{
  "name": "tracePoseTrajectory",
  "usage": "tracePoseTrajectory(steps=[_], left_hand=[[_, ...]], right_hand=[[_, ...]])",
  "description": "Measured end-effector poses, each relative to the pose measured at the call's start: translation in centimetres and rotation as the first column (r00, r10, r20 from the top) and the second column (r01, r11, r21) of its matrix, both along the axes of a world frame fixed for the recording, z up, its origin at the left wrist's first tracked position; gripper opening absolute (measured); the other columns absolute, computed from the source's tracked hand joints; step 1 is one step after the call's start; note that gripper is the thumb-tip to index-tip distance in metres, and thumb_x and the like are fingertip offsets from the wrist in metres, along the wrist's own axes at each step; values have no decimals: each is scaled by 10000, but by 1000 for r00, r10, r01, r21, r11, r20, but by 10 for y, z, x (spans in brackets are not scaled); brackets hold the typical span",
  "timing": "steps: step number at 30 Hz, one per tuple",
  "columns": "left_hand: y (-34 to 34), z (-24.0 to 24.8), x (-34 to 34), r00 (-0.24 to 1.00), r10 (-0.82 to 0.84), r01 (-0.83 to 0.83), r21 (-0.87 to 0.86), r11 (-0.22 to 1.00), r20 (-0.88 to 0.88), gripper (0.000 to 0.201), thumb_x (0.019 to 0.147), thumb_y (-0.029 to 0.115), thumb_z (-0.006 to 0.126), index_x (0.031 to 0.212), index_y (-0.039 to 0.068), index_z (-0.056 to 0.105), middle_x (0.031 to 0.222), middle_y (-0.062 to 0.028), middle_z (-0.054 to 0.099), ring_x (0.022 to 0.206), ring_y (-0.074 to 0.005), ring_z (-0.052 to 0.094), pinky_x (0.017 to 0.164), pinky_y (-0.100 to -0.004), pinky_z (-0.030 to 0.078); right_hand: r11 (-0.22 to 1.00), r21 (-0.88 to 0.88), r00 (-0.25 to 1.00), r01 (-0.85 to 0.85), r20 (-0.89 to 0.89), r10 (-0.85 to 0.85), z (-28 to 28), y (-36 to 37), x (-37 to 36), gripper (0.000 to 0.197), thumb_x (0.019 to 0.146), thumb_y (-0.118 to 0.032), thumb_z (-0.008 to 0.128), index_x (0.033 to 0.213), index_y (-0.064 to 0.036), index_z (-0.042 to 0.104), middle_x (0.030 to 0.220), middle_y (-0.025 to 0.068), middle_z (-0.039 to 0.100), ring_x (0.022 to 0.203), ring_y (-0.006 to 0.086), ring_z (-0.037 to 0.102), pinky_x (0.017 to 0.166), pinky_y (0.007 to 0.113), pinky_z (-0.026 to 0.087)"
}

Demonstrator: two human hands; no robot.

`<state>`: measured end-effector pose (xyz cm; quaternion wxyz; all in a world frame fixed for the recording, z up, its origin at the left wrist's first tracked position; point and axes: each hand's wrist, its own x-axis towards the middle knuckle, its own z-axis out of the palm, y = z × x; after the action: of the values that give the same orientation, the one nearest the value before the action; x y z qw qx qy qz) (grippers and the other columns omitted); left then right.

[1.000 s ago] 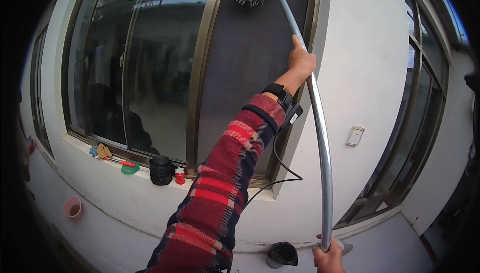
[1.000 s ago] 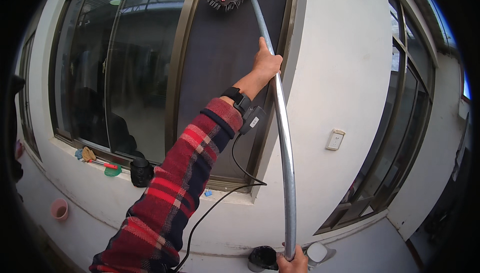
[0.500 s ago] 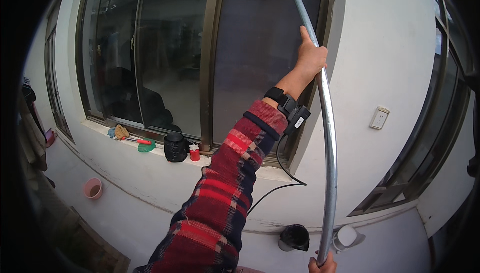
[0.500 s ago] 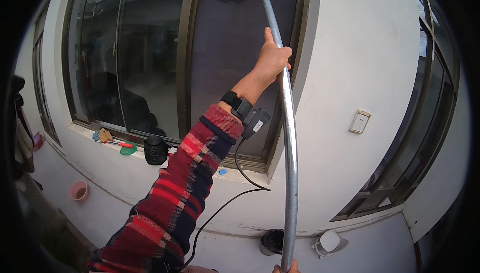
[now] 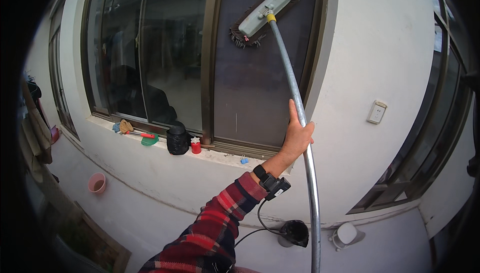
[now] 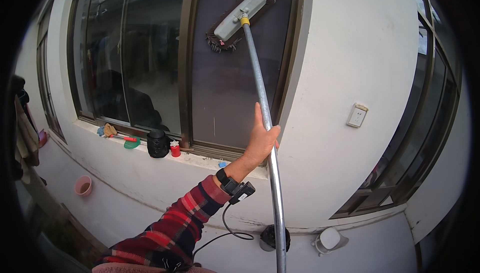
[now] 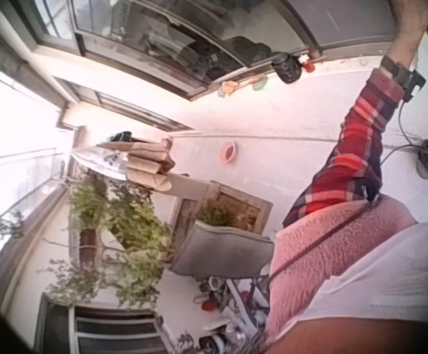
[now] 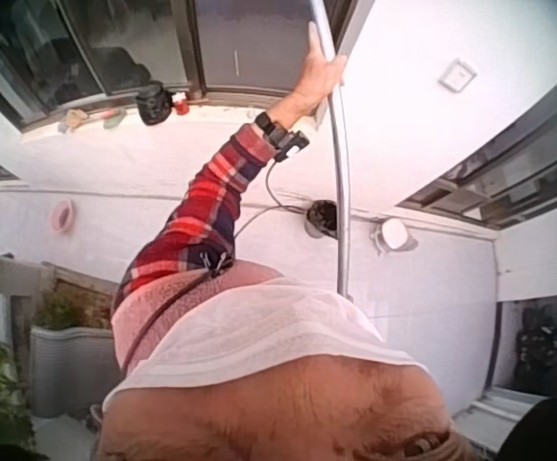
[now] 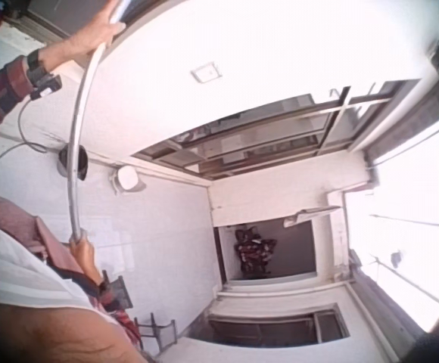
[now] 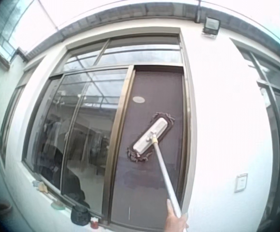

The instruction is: The person gathers cleaning tools, carries a pink basin of water to a balcony, and cleans a large sliding window. They wipe the glass with a cloth, open and close the window, and then use a long-handled mop to clean the window screen.

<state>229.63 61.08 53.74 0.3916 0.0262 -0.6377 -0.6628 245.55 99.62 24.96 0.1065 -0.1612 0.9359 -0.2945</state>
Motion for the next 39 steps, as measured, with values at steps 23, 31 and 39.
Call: tracePoseTrajectory(steps=[23,31,39], left_hand=[[104,-212,84,937,-178,92,279,956,301,889,822,83,486,1410,156,-177,854,-121,509,492,-164,533,429,-298,481],[70,-125,73,985,-172,169,153,974,9,869,827,83,493,1431,159,-127,842,-100,486,496,-140,503,440,-275,473],[-26,76,25,967,-85,40,-184,982,-240,812,829,81,470,1432,104,-74,804,-95,497,512,-129,494,437,-267,456]], right_hand=[[996,-45,994,74,82,-70,-77,22,31,302,821,-241,624,1000,-9,549,653,177,577,600,278,545,538,399,449],[985,-145,996,89,43,-84,-63,-22,23,290,815,-236,634,963,4,568,642,156,569,580,224,523,533,375,445],[928,-372,988,15,-134,-70,23,-118,-21,281,810,-231,645,926,18,586,632,135,561,559,170,502,528,350,440]])
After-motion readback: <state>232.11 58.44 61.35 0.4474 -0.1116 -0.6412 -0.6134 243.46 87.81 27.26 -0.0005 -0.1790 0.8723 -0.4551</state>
